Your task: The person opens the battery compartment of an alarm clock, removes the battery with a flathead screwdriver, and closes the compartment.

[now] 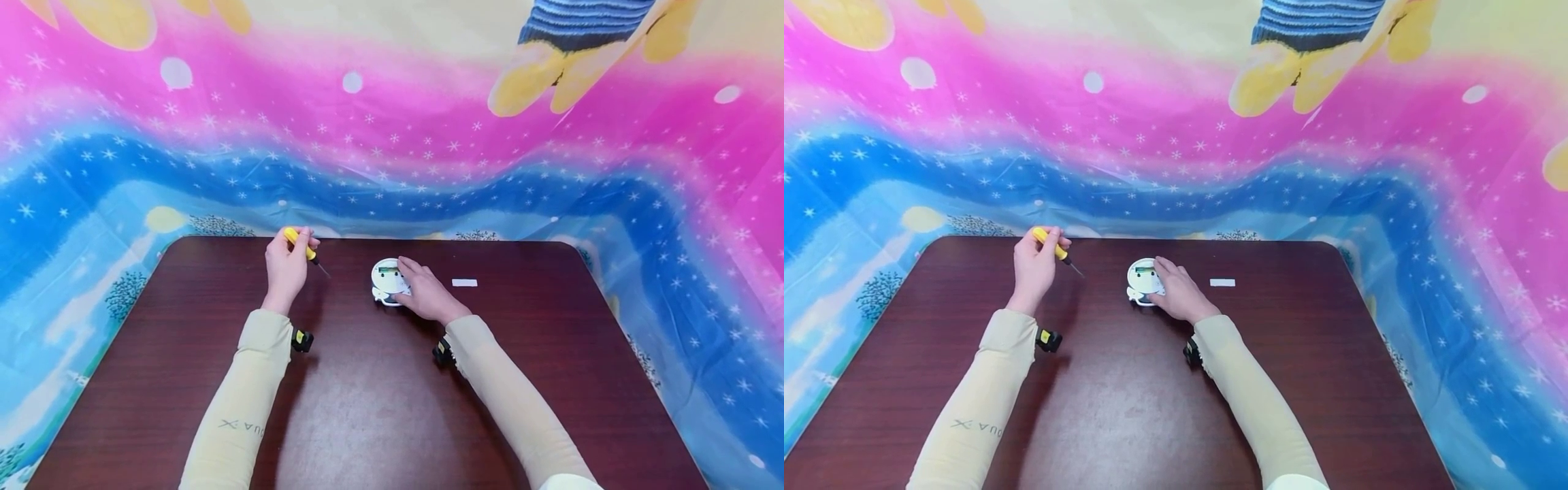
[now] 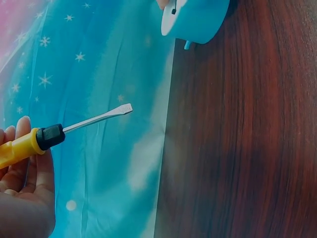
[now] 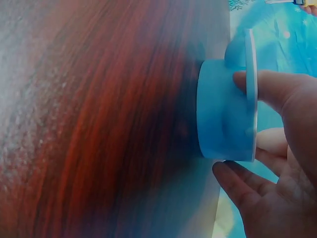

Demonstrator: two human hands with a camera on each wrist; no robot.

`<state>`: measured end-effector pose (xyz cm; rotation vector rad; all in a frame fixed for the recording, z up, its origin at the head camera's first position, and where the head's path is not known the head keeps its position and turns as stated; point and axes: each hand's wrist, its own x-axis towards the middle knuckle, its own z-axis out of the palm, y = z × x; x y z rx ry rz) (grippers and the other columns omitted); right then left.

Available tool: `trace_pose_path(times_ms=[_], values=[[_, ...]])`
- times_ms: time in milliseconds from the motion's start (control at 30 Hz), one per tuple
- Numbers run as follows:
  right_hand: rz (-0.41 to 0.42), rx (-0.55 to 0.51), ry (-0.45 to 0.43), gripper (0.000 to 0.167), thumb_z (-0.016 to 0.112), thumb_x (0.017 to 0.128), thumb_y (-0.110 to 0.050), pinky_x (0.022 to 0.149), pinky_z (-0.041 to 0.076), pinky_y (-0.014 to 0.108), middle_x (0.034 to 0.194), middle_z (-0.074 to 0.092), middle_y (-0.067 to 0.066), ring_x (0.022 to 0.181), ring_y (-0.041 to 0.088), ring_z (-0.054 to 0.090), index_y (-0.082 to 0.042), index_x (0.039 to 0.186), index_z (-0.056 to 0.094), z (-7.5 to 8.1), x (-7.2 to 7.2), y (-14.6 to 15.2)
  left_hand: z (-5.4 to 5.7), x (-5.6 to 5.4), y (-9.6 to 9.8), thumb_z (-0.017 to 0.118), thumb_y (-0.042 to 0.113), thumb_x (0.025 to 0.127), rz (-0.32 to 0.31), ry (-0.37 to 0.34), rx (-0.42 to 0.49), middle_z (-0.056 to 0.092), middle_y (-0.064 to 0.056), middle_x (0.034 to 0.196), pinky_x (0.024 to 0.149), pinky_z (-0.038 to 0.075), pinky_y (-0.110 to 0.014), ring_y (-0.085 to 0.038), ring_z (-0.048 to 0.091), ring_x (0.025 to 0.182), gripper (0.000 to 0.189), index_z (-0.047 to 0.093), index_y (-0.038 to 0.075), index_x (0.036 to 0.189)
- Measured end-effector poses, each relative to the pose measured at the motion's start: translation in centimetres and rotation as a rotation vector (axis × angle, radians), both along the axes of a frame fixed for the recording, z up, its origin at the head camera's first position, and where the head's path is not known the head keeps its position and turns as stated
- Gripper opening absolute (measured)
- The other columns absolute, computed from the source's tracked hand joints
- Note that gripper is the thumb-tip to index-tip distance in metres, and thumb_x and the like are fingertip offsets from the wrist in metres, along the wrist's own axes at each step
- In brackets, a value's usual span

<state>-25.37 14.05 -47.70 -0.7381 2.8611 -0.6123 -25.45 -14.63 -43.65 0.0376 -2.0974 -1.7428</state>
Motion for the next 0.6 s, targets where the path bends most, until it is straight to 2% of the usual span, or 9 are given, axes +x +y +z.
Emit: trace_pose_path(times_ms=[133, 300, 600], values=[[-0.003, -0.005, -0.005, 0.079, 0.068, 0.1, -0.032, 0.12, 0.022, 0.042, 0.166, 0.023, 0.015, 0.15, 0.029, 0.024, 0.002, 0.159, 0.027, -0.2, 0.1, 0.0, 0.1, -0.2, 0.5, 0.057, 0.03, 0.106, -0.019, 0.015, 0.031, 0.073, -0.013, 0.094, 0.079, 0.054, -0.024, -0.019, 0.069, 0.088, 0.033, 0.068, 0.002, 0.119], [-0.001, -0.023, -0.024, 0.079, 0.066, 0.101, -0.032, 0.122, 0.017, 0.043, 0.167, 0.02, 0.014, 0.152, 0.026, 0.019, 0.001, 0.16, 0.024, -0.4, 0.1, 0.0, 0.4, -0.5, 1.3, 0.055, 0.025, 0.107, -0.064, 0.017, 0.134, 0.072, -0.013, 0.094, 0.087, 0.055, -0.029, -0.021, 0.068, 0.091, 0.03, 0.068, 0.001, 0.121], [-0.008, -0.029, -0.038, 0.08, 0.065, 0.102, -0.032, 0.122, 0.014, 0.046, 0.168, 0.017, 0.013, 0.153, 0.025, 0.016, 0.0, 0.16, 0.022, -0.4, 0.3, 0.0, 0.9, -0.8, 3.0, 0.052, 0.013, 0.108, -0.135, -0.004, 0.305, 0.067, -0.016, 0.097, 0.09, 0.054, -0.033, -0.023, 0.064, 0.092, 0.024, 0.064, -0.001, 0.124]])
